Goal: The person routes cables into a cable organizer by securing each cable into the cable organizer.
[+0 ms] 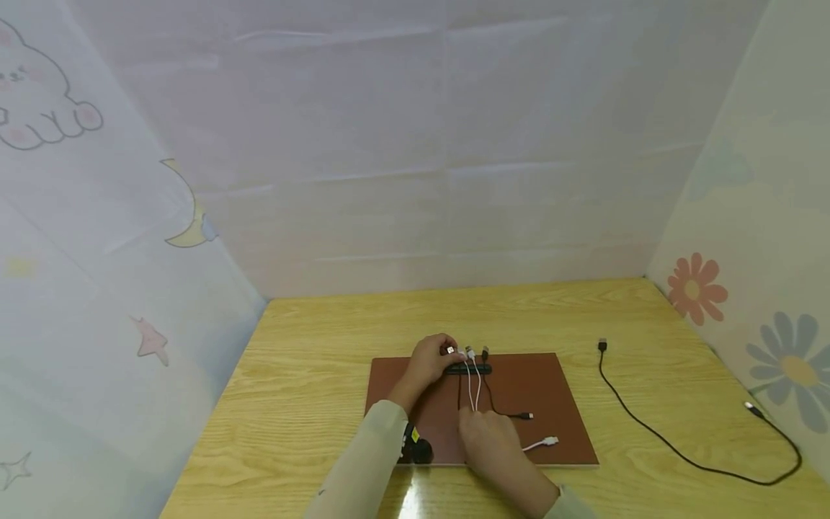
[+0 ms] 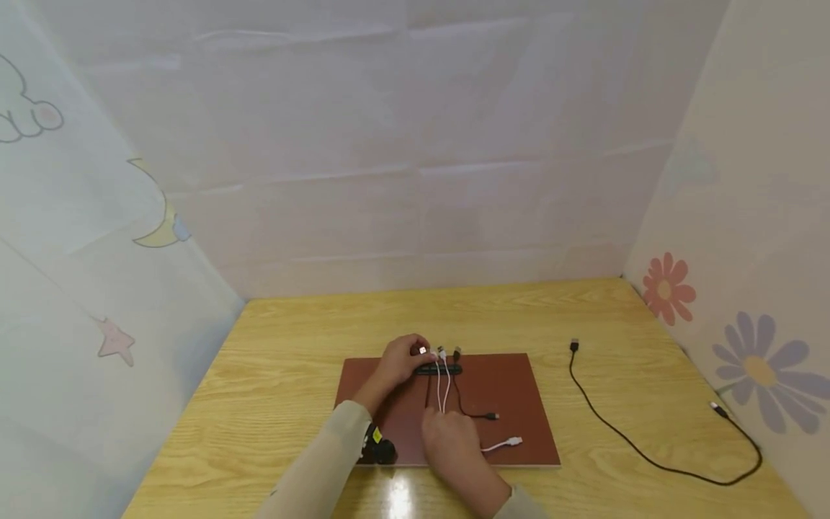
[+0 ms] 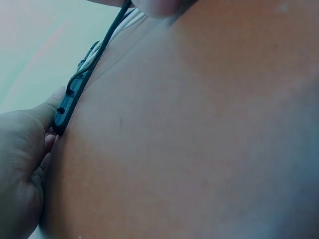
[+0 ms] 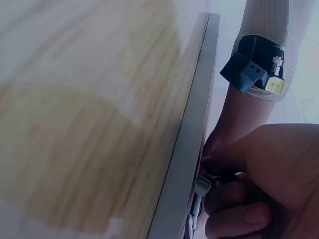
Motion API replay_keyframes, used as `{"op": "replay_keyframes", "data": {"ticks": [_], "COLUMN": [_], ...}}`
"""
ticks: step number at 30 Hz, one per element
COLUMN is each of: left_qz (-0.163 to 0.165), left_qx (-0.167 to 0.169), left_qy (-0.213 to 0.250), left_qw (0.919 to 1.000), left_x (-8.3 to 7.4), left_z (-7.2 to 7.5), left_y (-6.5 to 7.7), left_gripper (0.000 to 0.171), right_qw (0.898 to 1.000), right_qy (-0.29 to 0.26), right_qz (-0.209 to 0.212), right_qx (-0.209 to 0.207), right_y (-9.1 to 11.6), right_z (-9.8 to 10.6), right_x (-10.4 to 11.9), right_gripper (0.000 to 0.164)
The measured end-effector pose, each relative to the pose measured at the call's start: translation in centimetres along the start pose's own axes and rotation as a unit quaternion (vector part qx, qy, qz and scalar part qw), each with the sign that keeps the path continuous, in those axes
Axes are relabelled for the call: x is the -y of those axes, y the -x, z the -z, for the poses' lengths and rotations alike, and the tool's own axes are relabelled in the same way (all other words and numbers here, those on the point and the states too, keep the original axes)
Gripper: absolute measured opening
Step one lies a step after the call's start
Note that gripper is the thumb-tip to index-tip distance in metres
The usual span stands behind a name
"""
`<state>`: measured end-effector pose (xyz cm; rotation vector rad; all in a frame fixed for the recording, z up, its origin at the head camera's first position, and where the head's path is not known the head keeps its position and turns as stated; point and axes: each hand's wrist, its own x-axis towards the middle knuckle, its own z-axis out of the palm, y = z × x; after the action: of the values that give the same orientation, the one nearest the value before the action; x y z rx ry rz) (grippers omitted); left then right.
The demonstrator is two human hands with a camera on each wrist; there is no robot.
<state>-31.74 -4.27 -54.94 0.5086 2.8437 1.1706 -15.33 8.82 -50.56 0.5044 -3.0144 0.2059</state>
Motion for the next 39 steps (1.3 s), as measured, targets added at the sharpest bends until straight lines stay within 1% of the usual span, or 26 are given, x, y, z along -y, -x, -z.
{"op": "replay_keyframes", "data": {"ticks": [4, 9, 13, 18, 23, 29, 35, 39], "left_qz": [-0.001, -0.007, -0.018, -0.019, -0.02, -0.028, -0.024, -0.019], "left_qx": [0.0, 0.001, 0.004, 0.008, 0.008, 0.001, -0.005, -0.01], "left_qy": [-0.004, -0.015, -0.015, -0.011, -0.011, -0.006, -0.003, 0.007], "left_qw": [1.0, 0.9999, 0.9997, 0.9997, 0.9997, 0.9996, 0.9997, 0.9997], "left_x": [0.0, 0.0, 0.1, 0.1, 0.1, -0.1, 0.1, 0.2], "left_z": [0.0, 0.0, 0.1, 0.2, 0.1, 0.3, 0.3, 0.1], "left_y": [0.0, 0.1, 0.2, 0.2, 0.1, -0.1, 0.1, 0.3], "left_gripper": [0.033, 0.031, 0.028, 0.028, 0.03, 0.03, 0.03, 0.03], "right_qw": [1.0, 1.0, 1.0, 1.0, 1.0, 0.999, 0.998, 0.998], "right_qy": [-0.001, -0.003, -0.009, -0.019, -0.02, -0.034, -0.041, -0.043], "right_qz": [-0.003, 0.001, -0.001, -0.004, 0.003, 0.006, 0.007, 0.005], "right_qx": [-0.009, -0.01, 0.001, 0.019, 0.022, 0.032, 0.042, 0.048], "right_y": [0.1, 0.3, 0.4, 0.7, 1.1, 1.3, 1.4, 1.5], "right_z": [0.0, 0.0, 0.2, 0.6, 1.0, 1.4, 1.2, 1.1], "right_x": [0.1, 0.1, 0.2, 0.3, 0.2, 0.2, 0.1, 0.1], "right_gripper": [0.027, 0.03, 0.031, 0.031, 0.034, 0.035, 0.033, 0.031]}}
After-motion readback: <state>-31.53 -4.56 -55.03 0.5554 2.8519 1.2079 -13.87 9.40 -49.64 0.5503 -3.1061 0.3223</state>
